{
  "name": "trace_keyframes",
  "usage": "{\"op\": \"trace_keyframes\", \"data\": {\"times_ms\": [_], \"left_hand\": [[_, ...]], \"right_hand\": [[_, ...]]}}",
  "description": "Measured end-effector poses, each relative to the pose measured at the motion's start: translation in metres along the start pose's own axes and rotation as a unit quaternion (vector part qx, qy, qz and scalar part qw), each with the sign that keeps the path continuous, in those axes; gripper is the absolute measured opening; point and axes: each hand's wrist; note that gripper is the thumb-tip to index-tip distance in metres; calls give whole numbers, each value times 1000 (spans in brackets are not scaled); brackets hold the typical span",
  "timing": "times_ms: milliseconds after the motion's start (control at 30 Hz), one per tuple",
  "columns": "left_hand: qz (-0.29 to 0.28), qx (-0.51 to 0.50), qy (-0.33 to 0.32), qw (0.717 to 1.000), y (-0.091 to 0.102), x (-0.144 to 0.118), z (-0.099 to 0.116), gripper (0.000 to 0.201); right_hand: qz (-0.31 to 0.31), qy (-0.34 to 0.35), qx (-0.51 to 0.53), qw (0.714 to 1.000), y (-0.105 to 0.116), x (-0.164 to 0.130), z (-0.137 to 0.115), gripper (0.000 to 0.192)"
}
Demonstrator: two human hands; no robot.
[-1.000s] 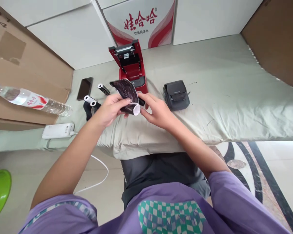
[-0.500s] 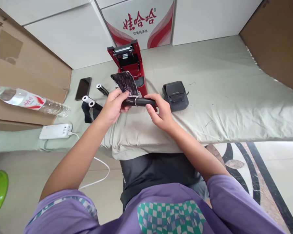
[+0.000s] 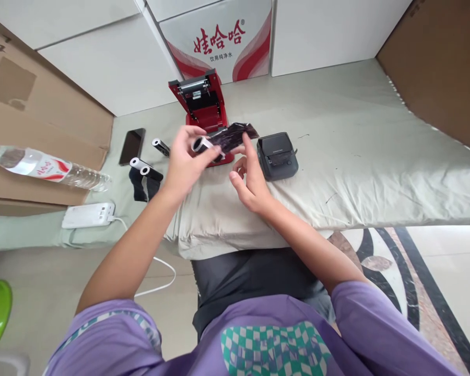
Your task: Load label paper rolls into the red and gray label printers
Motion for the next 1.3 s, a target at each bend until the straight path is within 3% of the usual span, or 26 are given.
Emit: {"op": "trace_keyframes", "data": {"times_ms": [67,133,233,333,533,767,1100,1233,1300], "left_hand": [[53,-3,-39,998,17,16,9,30],[63,14,-79,995,35,33,17,26],[23,67,-84,994,56,56,24,50],[-35,126,-70,989,64,76,21,68],[-94,228,-55,967,44,115,7,34],[-106,282,-47,952,23,144,6,32],[-131,397,-16,908,10,153,-13,9],[-152,444,5,883,11,157,-5,8],[-154,436,20,887,16,153,5,3]], "right_hand": [[28,-19,5,999,2,-1,0,74],[47,-31,8,998,4,-1,0,69],[61,-37,12,997,5,-1,1,65],[64,-33,9,997,4,-1,5,63],[81,-18,4,997,5,0,10,58],[78,-20,-3,997,7,1,12,51],[74,-21,-13,997,8,2,14,46],[77,-23,-15,997,9,2,14,46],[88,-25,-14,996,10,3,14,46]]}}
Point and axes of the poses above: each hand's wrist, its own x-axis towards the middle knuckle, its own y-axis out of the back of the hand, z = x × y, and after that the axes turned 12 degrees about y, right-handed
